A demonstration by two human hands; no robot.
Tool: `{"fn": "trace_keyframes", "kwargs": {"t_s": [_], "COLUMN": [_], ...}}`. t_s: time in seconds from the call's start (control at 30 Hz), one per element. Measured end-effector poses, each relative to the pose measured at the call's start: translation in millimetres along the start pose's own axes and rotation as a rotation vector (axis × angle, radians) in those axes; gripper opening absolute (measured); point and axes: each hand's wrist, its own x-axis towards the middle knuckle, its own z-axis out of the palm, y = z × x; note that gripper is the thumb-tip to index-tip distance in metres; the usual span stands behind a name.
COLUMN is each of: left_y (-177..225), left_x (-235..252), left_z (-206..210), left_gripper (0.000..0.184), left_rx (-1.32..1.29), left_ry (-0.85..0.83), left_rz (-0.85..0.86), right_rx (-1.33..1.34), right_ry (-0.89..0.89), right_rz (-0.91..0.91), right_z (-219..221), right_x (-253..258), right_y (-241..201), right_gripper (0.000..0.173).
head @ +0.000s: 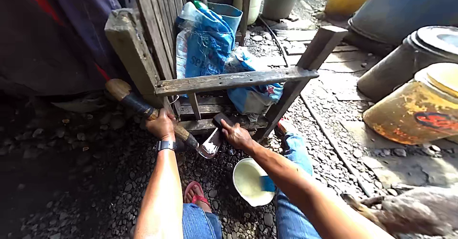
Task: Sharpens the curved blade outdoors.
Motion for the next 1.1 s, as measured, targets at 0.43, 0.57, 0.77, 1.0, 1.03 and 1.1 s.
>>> {"fn": "trace_keyframes", "kwargs": {"t_s": [0.43,0.57,0.77,1.0,1.03,1.1], "left_y": [1,-3,-2,-2,-1,-1], "left_x": [2,2,2,2,2,1], "left_z": [6,3,5,3,3,3], "left_gripper": [0.011,0.012,0.01,0.01,0.01,0.01], "left_rx": [-0.026,-0.029,-0.024,-0.027,-0.024,-0.024], "left_ry": [0.017,0.011,0.003,0.0,0.002,-0.003], "left_rz": [0.011,0.027,0.014,0.05,0.047,0.028], "right_rx": [0.042,0.052,0.055,0.079,0.083,0.055], "right_ry": [0.033,0.052,0.053,-0.015,-0.012,0.029], "right_rz": [-0.1,-0.047,0.002,0.078,0.083,0.027], "right_z": [27,15,13,-17,-15,0], "right_x": [-24,-14,-13,6,5,-8], "right_y": [12,18,12,1,0,9], "right_gripper": [0.058,0.057,0.058,0.056,0.056,0.057]}}
